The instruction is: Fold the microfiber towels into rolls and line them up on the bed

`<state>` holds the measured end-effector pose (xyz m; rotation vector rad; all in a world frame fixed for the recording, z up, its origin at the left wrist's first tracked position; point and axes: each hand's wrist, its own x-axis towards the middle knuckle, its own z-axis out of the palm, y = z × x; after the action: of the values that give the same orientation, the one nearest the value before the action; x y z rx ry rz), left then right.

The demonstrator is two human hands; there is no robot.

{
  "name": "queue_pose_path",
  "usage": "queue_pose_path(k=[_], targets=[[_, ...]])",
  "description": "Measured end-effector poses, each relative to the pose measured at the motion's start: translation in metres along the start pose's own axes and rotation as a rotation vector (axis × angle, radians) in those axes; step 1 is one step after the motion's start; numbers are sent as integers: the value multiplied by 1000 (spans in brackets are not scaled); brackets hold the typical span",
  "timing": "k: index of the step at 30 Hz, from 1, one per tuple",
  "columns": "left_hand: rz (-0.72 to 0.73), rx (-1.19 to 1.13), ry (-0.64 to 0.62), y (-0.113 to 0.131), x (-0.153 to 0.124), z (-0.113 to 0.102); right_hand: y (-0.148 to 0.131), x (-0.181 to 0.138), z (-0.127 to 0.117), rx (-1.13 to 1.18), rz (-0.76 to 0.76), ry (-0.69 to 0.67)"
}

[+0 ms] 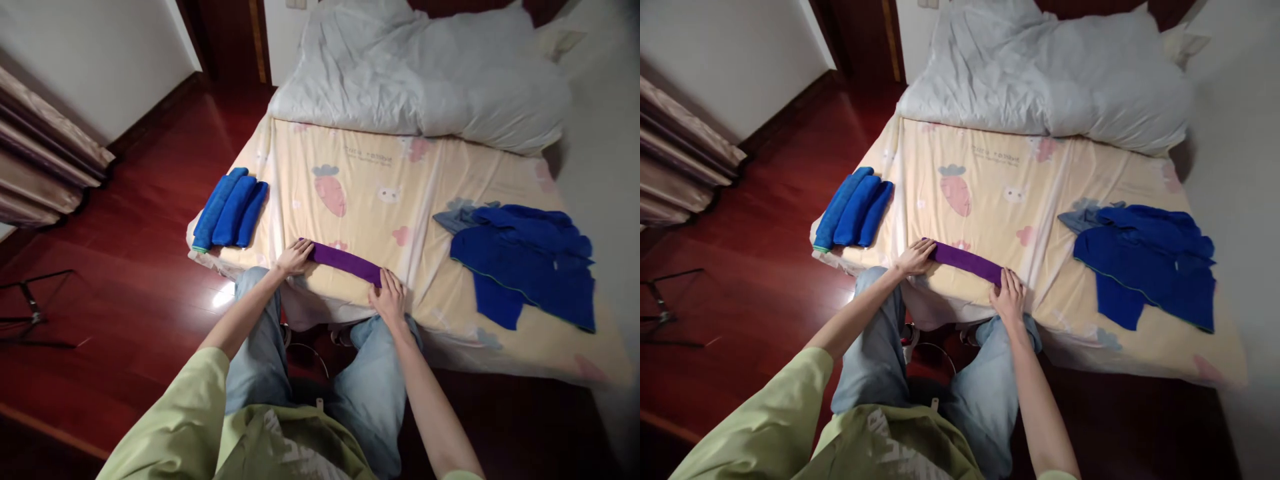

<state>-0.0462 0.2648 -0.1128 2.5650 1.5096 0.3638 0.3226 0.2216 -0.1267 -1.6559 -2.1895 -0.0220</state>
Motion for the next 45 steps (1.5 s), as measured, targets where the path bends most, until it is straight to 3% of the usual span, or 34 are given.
queue_pose_path(k=[7, 13, 17, 21, 24, 27, 30, 34, 39, 42, 45], targets=[[55, 134, 12, -3, 12, -6, 14, 15, -15, -165, -170, -177], [133, 206, -52, -12, 16, -19, 27, 35, -21, -255, -279, -253], [186, 160, -37, -19, 7, -37, 35, 60, -31, -230, -320, -232], [240, 138, 26, -32, -22, -66, 27, 111, -43, -180, -371, -142], [259, 144, 91, -47, -53, -84, -2, 165, -45, -184, -396, -126], [242, 143, 180, -66, -87, -89, -53, 224, -37, -221, -458, -146], [203, 119, 277, -82, -119, -82, -116, 281, -19, -238, -583, -132], [144, 99, 411, -86, -151, -64, -201, 339, 25, -169, -727, -152], [54, 58, 500, -82, -167, -38, -278, 376, 90, -111, -852, -169], [-24, 33, 517, -87, -166, -25, -295, 385, 123, -80, -875, -186], [-61, 5, 538, -94, -163, -16, -294, 387, 148, -51, -809, -217]])
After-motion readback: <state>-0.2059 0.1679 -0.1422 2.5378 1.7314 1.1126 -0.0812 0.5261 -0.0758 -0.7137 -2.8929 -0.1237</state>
